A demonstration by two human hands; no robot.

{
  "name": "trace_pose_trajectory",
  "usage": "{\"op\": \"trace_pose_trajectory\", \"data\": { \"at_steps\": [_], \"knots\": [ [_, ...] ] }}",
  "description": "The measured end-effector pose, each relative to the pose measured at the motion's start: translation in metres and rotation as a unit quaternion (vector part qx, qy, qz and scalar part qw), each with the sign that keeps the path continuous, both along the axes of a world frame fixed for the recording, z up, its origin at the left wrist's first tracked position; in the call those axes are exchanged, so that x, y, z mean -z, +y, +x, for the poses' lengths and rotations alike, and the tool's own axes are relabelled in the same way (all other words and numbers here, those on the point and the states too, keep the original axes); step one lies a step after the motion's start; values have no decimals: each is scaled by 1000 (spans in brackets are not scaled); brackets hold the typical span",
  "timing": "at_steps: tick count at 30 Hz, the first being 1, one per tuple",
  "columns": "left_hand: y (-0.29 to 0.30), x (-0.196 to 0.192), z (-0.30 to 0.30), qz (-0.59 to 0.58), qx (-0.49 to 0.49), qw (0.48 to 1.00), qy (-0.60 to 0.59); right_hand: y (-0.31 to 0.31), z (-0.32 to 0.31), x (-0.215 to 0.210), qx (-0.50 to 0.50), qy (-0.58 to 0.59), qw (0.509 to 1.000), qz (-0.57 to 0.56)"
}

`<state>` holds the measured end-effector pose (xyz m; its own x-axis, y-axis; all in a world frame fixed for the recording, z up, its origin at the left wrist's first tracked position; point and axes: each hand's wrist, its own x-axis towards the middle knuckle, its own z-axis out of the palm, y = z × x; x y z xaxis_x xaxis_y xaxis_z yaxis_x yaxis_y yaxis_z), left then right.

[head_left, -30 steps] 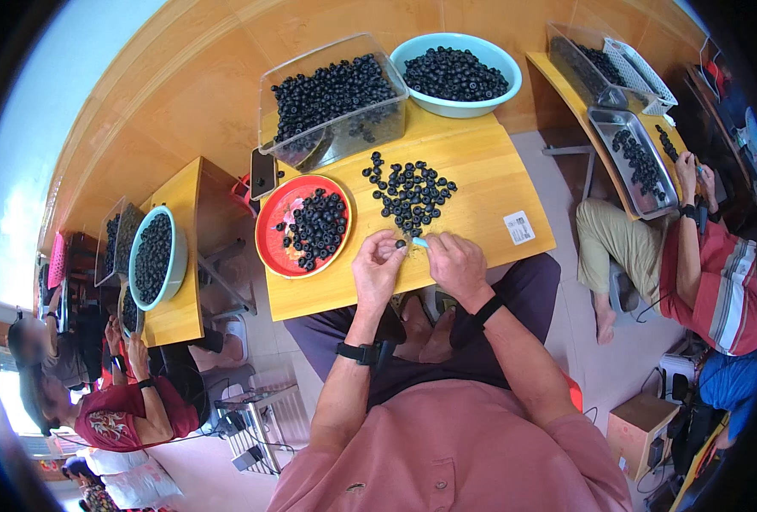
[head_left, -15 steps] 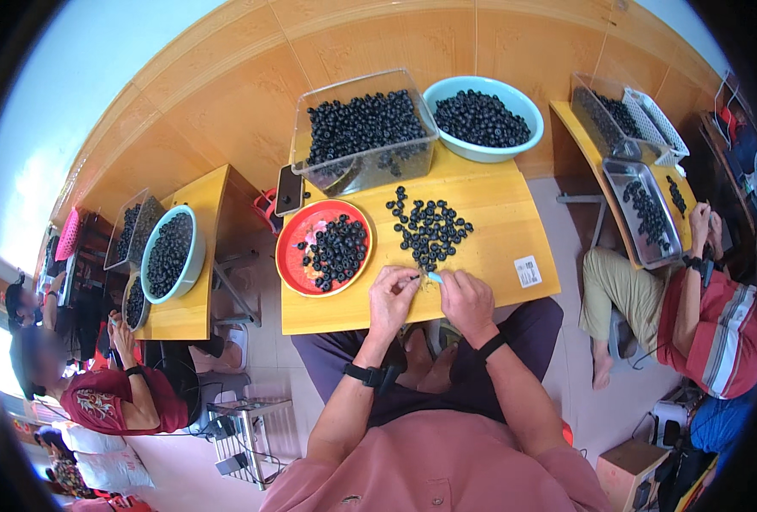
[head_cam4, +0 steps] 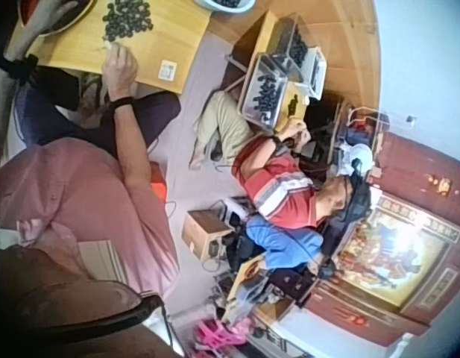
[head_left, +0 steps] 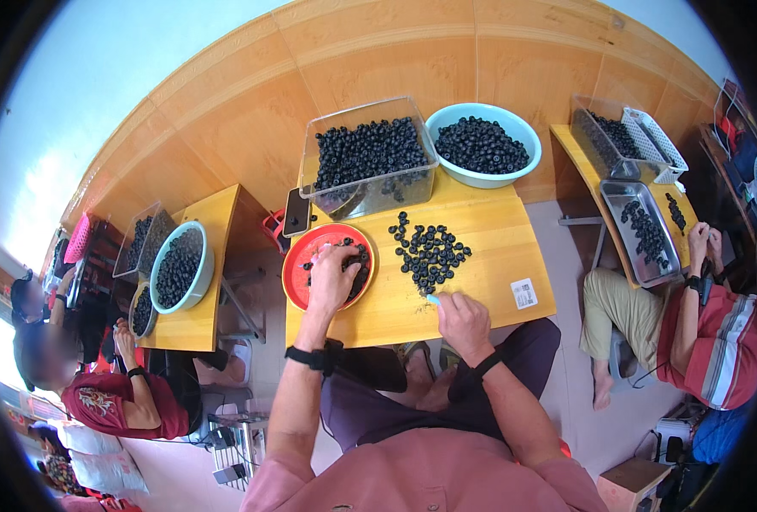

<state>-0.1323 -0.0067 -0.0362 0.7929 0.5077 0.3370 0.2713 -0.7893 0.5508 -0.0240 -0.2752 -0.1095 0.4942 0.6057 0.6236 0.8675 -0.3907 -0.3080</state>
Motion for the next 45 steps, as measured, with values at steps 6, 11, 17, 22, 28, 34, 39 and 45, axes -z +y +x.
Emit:
{"op": "trace_pose_trajectory", "data": {
  "at_steps": [6, 11, 17, 22, 28, 34, 39, 45],
  "knots": [
    [8, 17, 84, 61, 173, 980, 80, 2, -2, 3, 7, -5, 1000, 9],
    [5, 24, 142, 140, 178, 947, 227, 0, -2, 8, 14, -14, 1000, 19],
    [34, 47, 150, 148, 174, 931, 284, 3, -4, 5, 11, -14, 1000, 21],
    [13, 37, 139, 104, 208, 936, 263, 1, 0, 6, 9, -12, 1000, 26],
    [-9, 25, 116, 86, 193, 946, 246, 2, -1, 5, 14, -14, 1000, 13],
    [-11, 17, 90, 73, 194, 958, 199, 3, -2, 6, 20, -15, 999, 21],
    [-20, 1, 74, 143, 145, 947, 248, 2, -2, 5, 14, -12, 999, 32],
    [-36, 11, 61, 160, 158, 945, 236, 2, -3, 7, 13, -10, 999, 32]
  ]
}}
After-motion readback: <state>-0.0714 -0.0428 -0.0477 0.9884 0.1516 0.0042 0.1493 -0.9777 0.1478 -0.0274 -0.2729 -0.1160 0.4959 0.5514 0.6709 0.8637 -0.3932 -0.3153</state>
